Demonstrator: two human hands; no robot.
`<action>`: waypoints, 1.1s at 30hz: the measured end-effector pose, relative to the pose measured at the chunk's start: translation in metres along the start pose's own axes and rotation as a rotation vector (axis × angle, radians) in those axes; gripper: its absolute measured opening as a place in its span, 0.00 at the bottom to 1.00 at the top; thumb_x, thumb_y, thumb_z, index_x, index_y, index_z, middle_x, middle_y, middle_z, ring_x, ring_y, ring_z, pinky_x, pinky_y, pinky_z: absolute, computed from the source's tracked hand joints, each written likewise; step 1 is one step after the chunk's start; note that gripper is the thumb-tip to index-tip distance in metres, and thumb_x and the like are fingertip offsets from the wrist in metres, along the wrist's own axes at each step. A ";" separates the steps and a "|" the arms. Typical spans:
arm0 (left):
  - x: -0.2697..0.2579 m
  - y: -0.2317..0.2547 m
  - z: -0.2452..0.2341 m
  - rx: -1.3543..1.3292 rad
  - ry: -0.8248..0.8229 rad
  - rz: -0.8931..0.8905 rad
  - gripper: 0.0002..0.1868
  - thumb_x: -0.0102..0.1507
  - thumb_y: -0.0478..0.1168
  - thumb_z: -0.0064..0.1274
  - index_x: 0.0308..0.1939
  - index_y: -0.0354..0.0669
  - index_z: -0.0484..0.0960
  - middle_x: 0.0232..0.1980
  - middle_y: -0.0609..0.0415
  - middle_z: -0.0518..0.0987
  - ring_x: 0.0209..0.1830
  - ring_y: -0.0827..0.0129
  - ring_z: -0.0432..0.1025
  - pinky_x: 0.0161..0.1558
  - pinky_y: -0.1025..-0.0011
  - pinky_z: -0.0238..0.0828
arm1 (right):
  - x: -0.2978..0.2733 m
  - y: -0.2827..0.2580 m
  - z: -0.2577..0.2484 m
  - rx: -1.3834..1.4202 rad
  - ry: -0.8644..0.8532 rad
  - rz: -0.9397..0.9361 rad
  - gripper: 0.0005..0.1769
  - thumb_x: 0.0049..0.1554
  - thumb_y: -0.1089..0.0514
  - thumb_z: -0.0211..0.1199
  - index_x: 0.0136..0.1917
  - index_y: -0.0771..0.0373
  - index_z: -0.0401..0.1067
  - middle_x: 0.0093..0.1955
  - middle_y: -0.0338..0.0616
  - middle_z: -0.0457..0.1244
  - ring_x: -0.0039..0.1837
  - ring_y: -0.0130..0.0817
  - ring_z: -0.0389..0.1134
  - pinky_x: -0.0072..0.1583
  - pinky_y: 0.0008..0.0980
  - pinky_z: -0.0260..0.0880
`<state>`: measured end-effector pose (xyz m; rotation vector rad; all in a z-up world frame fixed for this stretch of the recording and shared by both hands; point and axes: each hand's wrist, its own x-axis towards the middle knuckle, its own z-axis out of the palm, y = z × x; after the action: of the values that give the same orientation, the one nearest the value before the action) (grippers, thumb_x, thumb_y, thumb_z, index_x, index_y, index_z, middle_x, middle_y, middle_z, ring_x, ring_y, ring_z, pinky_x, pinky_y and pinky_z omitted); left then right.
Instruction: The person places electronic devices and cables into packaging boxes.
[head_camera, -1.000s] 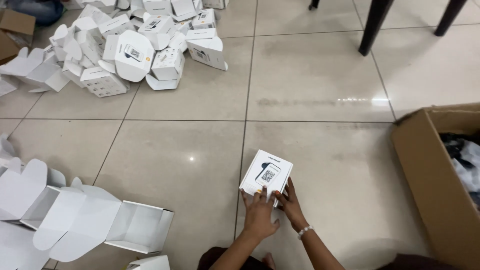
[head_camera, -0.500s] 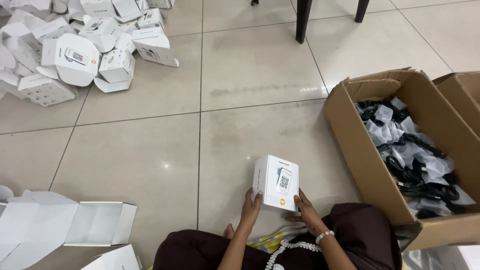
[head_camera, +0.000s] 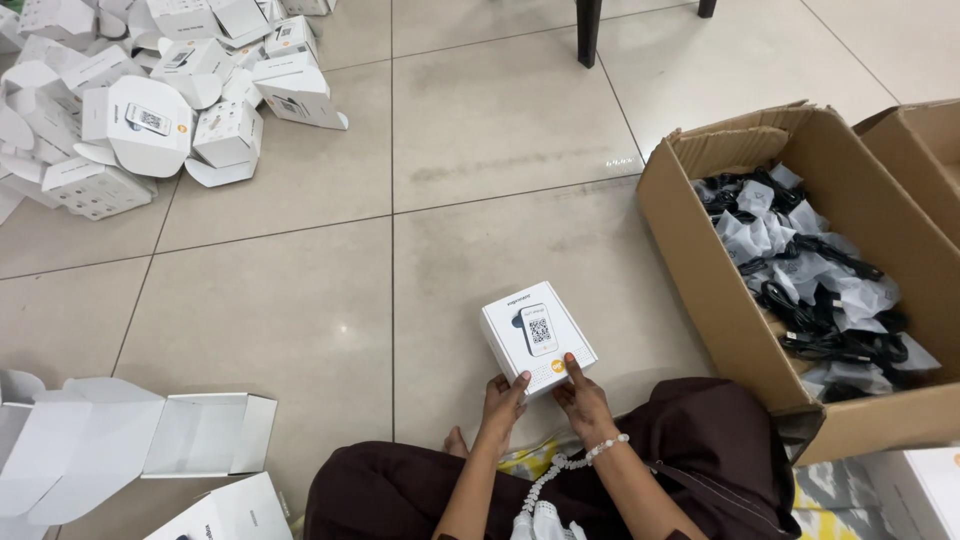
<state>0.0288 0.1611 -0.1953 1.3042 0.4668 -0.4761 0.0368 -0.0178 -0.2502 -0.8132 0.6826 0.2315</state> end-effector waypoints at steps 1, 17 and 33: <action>0.002 0.001 0.000 0.043 0.004 0.010 0.57 0.53 0.64 0.63 0.72 0.30 0.56 0.71 0.38 0.67 0.71 0.51 0.66 0.67 0.54 0.66 | 0.003 0.000 0.000 0.025 0.026 0.017 0.52 0.51 0.35 0.74 0.71 0.77 0.63 0.64 0.56 0.62 0.64 0.46 0.60 0.68 0.44 0.64; -0.022 0.055 -0.038 -0.023 -0.429 0.059 0.67 0.46 0.75 0.60 0.78 0.52 0.43 0.76 0.45 0.62 0.73 0.48 0.64 0.66 0.45 0.70 | -0.036 -0.229 0.100 -1.128 -0.486 -0.125 0.46 0.47 0.46 0.72 0.75 0.63 0.65 0.59 0.52 0.72 0.55 0.39 0.75 0.57 0.36 0.75; -0.027 0.027 -0.024 0.393 -0.384 -0.047 0.54 0.55 0.60 0.62 0.78 0.52 0.50 0.71 0.45 0.65 0.67 0.55 0.69 0.51 0.56 0.81 | -0.037 -0.186 0.086 -1.249 -0.528 -0.333 0.33 0.45 0.45 0.75 0.62 0.57 0.78 0.62 0.41 0.71 0.66 0.36 0.71 0.67 0.38 0.69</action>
<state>0.0214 0.1913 -0.1632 1.5335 0.0819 -0.8691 0.1307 -0.0777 -0.0746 -1.9386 -0.1955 0.5582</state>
